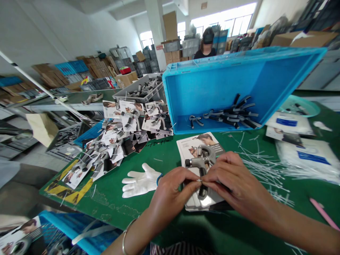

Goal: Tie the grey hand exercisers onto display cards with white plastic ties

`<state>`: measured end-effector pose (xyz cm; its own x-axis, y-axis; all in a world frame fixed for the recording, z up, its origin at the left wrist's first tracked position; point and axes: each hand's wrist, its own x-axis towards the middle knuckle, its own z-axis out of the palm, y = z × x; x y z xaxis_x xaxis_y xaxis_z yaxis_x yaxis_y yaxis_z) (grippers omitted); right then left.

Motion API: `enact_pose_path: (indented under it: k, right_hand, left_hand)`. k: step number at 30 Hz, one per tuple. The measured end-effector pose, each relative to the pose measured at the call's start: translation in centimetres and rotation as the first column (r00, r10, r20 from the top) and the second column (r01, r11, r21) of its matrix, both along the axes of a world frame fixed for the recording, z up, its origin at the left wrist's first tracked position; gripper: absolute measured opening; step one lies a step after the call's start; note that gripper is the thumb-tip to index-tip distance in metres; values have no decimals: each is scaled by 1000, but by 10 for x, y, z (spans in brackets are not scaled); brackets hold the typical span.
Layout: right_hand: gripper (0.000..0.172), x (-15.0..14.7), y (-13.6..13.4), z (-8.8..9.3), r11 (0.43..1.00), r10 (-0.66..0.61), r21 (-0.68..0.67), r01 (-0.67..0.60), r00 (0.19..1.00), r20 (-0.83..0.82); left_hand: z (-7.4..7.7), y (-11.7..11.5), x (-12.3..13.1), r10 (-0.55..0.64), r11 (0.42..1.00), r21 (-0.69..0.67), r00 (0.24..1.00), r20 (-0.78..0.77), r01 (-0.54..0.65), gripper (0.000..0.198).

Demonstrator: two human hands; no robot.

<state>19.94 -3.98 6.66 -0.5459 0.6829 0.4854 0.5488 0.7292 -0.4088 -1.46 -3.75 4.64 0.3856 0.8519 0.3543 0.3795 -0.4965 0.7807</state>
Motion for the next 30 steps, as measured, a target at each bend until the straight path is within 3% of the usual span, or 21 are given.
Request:
enact_pose_path:
  k: [3,9,14,16,19,22,25,28,30]
  right_hand:
    - [9,1,2,0,1000,5,3,-5,1000,-19]
    - [9,1,2,1,997,-31,-66,26,996,-80]
    - [11,-1,1,2,991,-61,-123,53,996,-59]
    - [11,-1,1,5,989,-47,-137,47,999,3]
    - [7,1,0,8,985,-30,-167,35,999,32]
    - [8,3,2,7,980,-16,-200,10,1000,-25]
    - [7,3,6,1,973,3,-232,-21,997,-79]
    - [6,-1,12,-4,962,22,-267,-66,986,-163]
    - [8,-3,15,-5,950,71,-281,-132,974,-217]
  left_hand:
    - [3,-1,-3,-1,999,52,999,-49,3,6]
    - [21,2,-3,-126,992,-19,983,-131,125,11]
    - [31,4,3,-134,983,78,942,-308,165,15]
    - [33,4,4,-129,979,118,950,-285,168,16]
    - [33,4,2,-116,989,80,990,-79,122,16]
    - [26,2,1,-66,996,-60,993,94,72,14]
    - [12,-5,6,-32,998,-55,997,71,36,6]
    - [-8,-13,14,83,995,56,995,-46,-81,55]
    - [-20,-15,16,172,980,122,980,-104,-159,72]
